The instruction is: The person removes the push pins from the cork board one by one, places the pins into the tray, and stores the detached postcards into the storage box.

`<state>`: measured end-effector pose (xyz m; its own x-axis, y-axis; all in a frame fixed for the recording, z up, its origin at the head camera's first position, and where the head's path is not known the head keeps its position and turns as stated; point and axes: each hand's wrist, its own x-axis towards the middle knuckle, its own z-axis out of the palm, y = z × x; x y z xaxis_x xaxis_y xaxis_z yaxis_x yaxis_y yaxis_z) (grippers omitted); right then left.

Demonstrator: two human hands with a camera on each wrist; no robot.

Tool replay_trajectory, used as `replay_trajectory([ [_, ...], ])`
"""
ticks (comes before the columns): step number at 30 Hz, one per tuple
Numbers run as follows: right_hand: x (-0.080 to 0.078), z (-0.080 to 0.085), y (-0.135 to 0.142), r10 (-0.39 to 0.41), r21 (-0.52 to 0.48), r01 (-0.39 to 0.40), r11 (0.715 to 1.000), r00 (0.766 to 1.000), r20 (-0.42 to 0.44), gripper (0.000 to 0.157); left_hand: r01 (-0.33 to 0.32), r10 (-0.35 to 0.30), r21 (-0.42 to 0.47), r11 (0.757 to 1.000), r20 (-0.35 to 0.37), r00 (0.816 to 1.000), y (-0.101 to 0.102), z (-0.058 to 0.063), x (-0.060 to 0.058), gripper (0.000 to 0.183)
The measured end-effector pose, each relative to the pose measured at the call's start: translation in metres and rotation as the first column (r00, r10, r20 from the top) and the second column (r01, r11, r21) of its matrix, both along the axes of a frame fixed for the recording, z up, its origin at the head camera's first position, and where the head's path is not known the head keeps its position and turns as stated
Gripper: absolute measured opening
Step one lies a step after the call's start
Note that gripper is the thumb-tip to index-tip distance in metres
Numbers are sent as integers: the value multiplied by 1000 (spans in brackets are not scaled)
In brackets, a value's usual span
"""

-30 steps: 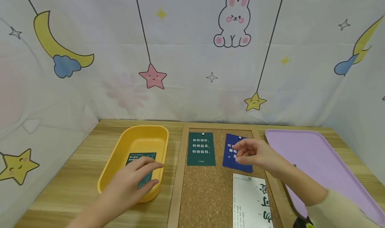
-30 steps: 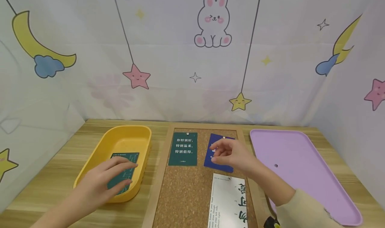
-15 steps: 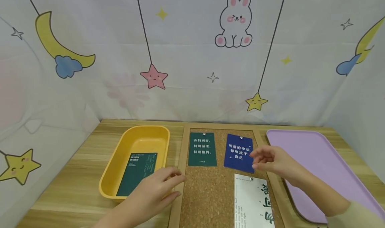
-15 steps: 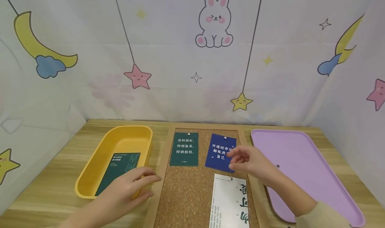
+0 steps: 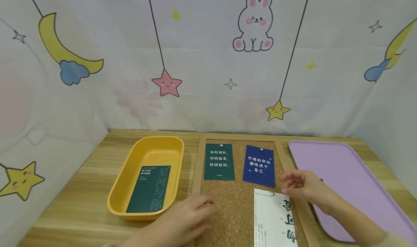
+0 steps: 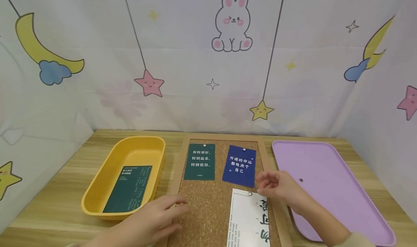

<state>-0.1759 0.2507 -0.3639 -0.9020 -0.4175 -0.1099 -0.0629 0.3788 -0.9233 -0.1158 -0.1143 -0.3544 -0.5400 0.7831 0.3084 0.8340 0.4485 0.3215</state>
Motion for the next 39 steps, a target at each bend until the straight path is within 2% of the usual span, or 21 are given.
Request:
replay_trajectory([
  [6,1,-11,0,17,-6,-17,1000,999,34,40,56,-58,-35,998,-71,996,9,-5,-2,33],
  [12,1,-16,-1,23,4,-24,1000,999,45,37,95,-102,-92,991,-76,992,18,-7,-5,33],
  [16,1,-19,-3,47,13,-47,999,999,27,36,112,-123,-126,986,-83,989,23,-7,-6,33],
  [24,0,-23,-8,38,49,-37,998,999,-20,33,138,-174,-213,967,-164,971,41,-7,-5,35],
  [29,-2,-28,-11,-18,97,22,995,999,-36,30,193,-222,-281,940,-76,972,53,-9,-7,39],
  [31,-4,-29,-13,-39,117,43,992,998,-40,29,205,-235,-308,929,-64,970,58,-11,-8,41],
  [35,-5,-30,-17,-54,148,60,987,998,-45,28,208,-255,-336,919,-104,961,67,-12,-8,43],
  [39,-6,-30,-17,-53,155,57,986,998,-32,26,223,-268,-346,911,-87,960,73,-13,-9,42],
])
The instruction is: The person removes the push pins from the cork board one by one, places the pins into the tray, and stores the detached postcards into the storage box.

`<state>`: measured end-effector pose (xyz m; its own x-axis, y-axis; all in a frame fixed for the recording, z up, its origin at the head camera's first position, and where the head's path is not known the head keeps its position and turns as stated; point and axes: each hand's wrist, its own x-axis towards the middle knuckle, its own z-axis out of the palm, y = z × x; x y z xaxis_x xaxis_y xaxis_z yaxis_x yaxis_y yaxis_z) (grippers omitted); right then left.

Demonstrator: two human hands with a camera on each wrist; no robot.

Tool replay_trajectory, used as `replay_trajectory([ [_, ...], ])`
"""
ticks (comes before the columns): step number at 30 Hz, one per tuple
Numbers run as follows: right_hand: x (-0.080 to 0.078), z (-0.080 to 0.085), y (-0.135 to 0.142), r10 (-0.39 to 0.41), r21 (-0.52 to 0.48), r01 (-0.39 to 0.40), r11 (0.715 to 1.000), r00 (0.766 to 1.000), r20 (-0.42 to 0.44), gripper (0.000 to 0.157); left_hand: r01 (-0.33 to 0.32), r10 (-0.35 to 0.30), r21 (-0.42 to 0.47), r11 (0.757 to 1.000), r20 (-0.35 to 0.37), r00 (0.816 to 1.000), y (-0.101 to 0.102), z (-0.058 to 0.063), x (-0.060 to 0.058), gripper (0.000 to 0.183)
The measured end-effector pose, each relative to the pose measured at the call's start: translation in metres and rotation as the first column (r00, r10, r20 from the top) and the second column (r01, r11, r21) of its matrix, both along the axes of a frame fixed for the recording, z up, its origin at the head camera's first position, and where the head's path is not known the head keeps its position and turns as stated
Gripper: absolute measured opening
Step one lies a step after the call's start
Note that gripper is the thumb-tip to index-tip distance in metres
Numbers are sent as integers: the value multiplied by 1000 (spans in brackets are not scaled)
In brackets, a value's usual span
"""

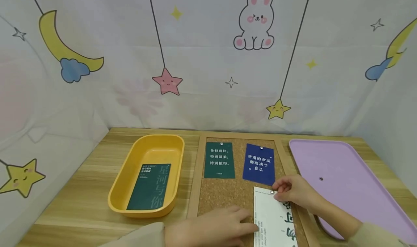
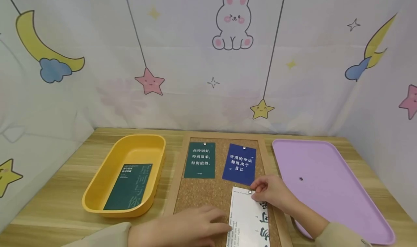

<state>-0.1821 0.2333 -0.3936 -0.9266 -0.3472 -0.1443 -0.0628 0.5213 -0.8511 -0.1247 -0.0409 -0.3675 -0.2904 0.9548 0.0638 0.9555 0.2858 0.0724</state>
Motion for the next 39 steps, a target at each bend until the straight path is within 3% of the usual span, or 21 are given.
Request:
replay_trajectory([
  [7,-2,0,0,14,9,-14,1000,1000,6,24,38,-37,-26,999,62,997,12,1,-3,41],
  [17,-5,-2,1,62,72,-58,996,996,-59,20,128,-111,-209,969,95,989,39,3,-4,42],
  [23,-7,-2,1,113,80,-106,991,990,-88,18,170,-164,-160,972,53,985,43,-4,-11,39],
  [28,-8,-1,1,133,87,-124,988,986,-101,17,178,-171,-114,977,70,983,41,-8,-17,40],
  [39,-10,-2,-2,210,152,-182,971,957,-200,13,188,-187,-159,969,22,982,46,-5,-18,39],
])
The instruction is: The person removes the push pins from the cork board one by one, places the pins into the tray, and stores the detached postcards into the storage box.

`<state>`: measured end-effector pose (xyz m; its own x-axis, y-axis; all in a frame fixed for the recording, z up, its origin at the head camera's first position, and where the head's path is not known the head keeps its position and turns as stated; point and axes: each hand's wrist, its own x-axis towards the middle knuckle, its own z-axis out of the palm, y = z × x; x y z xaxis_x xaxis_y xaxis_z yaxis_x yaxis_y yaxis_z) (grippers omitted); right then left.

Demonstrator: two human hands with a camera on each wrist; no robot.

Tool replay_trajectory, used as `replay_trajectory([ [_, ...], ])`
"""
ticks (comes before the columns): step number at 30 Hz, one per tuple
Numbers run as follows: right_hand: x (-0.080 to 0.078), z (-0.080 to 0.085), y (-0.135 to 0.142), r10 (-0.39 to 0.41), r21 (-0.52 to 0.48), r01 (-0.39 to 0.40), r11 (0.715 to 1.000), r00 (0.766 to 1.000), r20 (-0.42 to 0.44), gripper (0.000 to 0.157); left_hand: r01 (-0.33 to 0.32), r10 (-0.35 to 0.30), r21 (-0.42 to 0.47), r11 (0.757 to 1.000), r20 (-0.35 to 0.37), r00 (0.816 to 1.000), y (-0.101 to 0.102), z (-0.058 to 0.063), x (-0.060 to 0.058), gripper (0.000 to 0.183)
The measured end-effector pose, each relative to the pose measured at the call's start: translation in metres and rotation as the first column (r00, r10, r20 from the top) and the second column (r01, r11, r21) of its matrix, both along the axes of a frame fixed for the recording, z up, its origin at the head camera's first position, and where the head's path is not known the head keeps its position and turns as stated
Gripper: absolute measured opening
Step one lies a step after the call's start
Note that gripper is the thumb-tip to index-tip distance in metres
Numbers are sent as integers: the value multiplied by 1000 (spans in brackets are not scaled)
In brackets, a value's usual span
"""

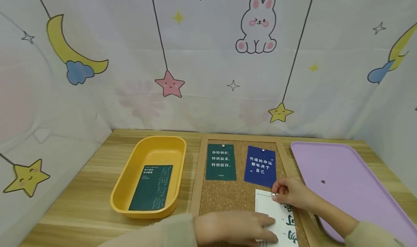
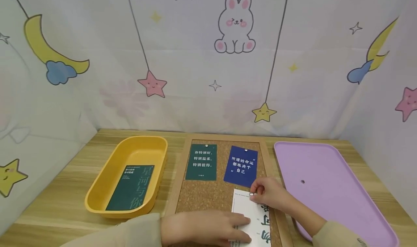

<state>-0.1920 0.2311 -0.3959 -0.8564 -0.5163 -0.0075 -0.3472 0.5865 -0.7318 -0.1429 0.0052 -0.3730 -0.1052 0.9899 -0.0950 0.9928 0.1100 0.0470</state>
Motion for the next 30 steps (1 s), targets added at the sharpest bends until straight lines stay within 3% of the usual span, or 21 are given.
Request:
replay_trajectory([
  [6,0,0,-1,40,-7,-40,999,999,-25,9,13,-13,-12,1000,13,1000,3,0,0,39],
  [19,-2,0,-1,106,-1,-106,994,992,-68,8,-23,24,-36,999,39,999,5,0,-1,44],
  [30,3,1,1,-27,-13,27,1000,1000,15,18,-32,34,-41,999,57,998,7,0,1,43],
])
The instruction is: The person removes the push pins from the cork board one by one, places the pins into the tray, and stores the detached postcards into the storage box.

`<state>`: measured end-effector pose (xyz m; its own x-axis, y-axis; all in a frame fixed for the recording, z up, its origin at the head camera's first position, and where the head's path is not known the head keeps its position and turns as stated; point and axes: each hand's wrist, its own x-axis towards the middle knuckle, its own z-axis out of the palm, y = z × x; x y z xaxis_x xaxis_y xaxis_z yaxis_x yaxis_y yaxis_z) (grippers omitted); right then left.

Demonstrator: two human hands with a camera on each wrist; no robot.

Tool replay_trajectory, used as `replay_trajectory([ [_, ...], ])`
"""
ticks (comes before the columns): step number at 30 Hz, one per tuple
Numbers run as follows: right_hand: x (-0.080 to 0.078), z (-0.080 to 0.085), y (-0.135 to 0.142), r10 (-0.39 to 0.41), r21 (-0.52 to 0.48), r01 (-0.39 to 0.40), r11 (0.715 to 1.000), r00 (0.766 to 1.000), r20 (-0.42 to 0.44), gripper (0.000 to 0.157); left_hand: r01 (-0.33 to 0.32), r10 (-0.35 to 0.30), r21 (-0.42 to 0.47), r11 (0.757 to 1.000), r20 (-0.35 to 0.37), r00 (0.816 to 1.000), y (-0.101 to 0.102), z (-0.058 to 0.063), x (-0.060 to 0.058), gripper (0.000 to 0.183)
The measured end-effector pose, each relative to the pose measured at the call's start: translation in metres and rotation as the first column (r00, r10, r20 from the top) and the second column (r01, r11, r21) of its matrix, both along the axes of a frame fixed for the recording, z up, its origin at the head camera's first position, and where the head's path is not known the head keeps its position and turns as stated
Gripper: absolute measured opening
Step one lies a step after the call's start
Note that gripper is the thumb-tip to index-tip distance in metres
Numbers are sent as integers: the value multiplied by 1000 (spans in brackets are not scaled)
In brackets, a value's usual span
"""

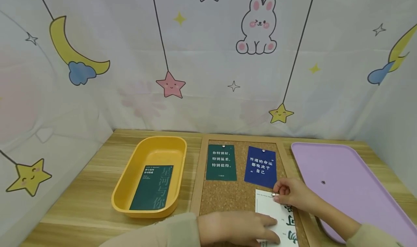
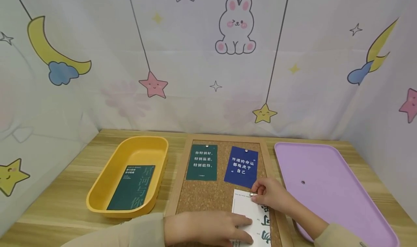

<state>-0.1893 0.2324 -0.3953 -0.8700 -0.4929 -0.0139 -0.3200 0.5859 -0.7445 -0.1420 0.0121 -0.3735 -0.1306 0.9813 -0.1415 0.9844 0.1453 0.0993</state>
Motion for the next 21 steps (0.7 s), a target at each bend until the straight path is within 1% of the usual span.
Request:
replay_trajectory([
  [2,0,0,0,0,-6,0,1000,1000,11,16,-4,4,-3,1000,15,1000,0,0,0,43],
  [4,-1,1,0,13,-4,-13,1000,1000,5,15,-9,9,-7,1000,31,999,0,1,0,43],
  [11,-3,1,-4,95,51,-91,995,992,-82,11,-18,19,-15,1000,70,997,0,1,0,42],
  [13,-4,1,-5,110,67,-104,992,989,-94,12,-20,22,-17,1000,85,996,0,1,0,42],
  [17,-3,2,-5,138,88,-128,988,983,-118,12,-15,16,-13,1000,74,997,0,1,-1,42],
  [21,-3,3,-7,151,112,-139,984,982,-112,13,-12,12,-10,1000,54,998,0,1,0,43],
])
